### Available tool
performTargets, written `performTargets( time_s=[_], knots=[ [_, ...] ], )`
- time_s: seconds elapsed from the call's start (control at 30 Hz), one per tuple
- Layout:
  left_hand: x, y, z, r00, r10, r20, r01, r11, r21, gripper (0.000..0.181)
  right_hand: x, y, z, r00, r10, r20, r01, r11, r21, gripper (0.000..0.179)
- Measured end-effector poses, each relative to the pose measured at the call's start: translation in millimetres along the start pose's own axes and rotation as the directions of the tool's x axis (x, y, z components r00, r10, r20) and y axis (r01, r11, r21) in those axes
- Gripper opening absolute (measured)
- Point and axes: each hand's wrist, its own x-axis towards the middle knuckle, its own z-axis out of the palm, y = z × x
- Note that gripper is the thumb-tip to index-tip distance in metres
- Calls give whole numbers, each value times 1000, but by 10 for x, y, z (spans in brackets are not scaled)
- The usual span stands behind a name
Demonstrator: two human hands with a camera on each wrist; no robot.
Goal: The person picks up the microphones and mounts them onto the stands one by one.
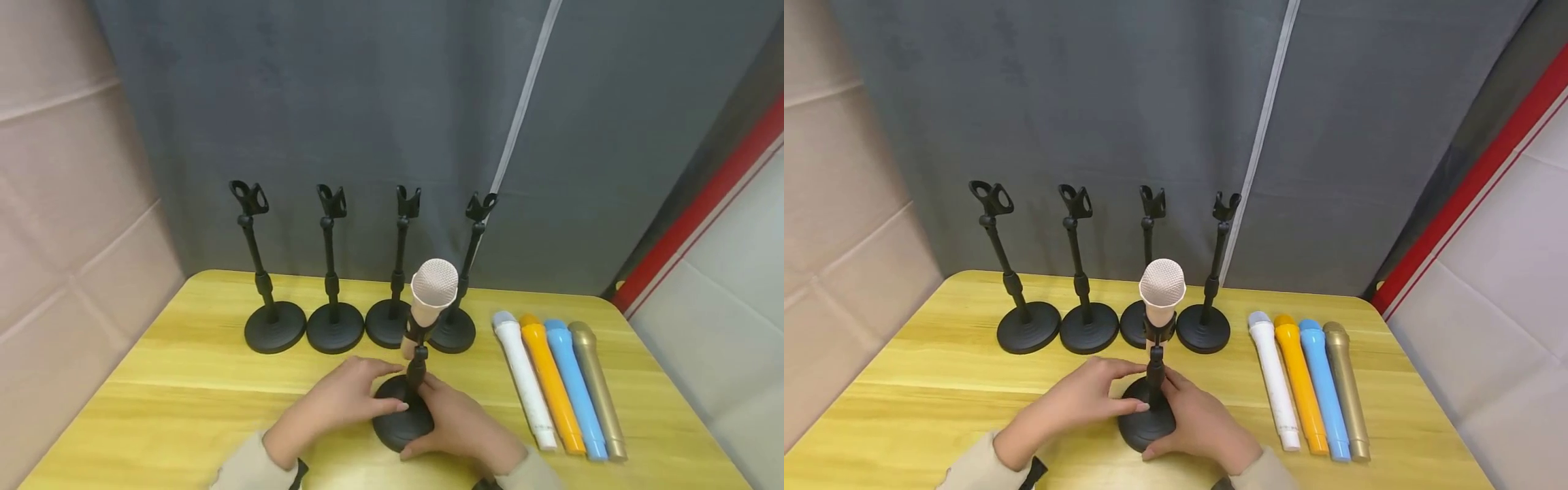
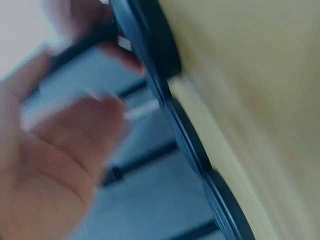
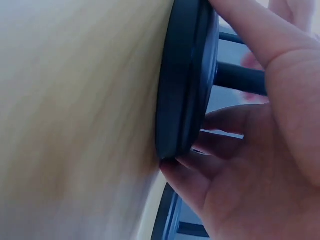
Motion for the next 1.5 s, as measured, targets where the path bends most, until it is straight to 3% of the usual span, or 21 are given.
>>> performTargets(
  time_s=[0.1,0.27,0.4,0.63,0.73,1.13,1.5],
  knots=[
    [-77,115,129,997,-71,2,70,985,155,61,-65,22,-35,1000,25,-3,-25,1000,14,102],
    [-185,235,329,984,-162,76,142,964,223,85,-150,34,-35,999,33,-2,-33,999,2,103],
    [-194,258,425,974,-187,128,148,953,263,91,-181,28,-15,1000,27,0,-27,1000,-2,102],
    [-129,294,500,979,-166,119,106,912,397,87,-188,39,-3,999,-1,-40,0,999,-35,97],
    [-124,314,503,981,-156,115,91,893,440,86,-191,38,-1,999,0,-35,-1,999,-37,96],
    [-278,241,383,979,-177,97,113,878,465,84,-79,-143,79,998,-57,-35,54,995,-81,92],
    [-482,60,212,969,-231,90,174,893,415,82,116,-424,208,997,-70,-39,64,985,-158,93]
  ],
)
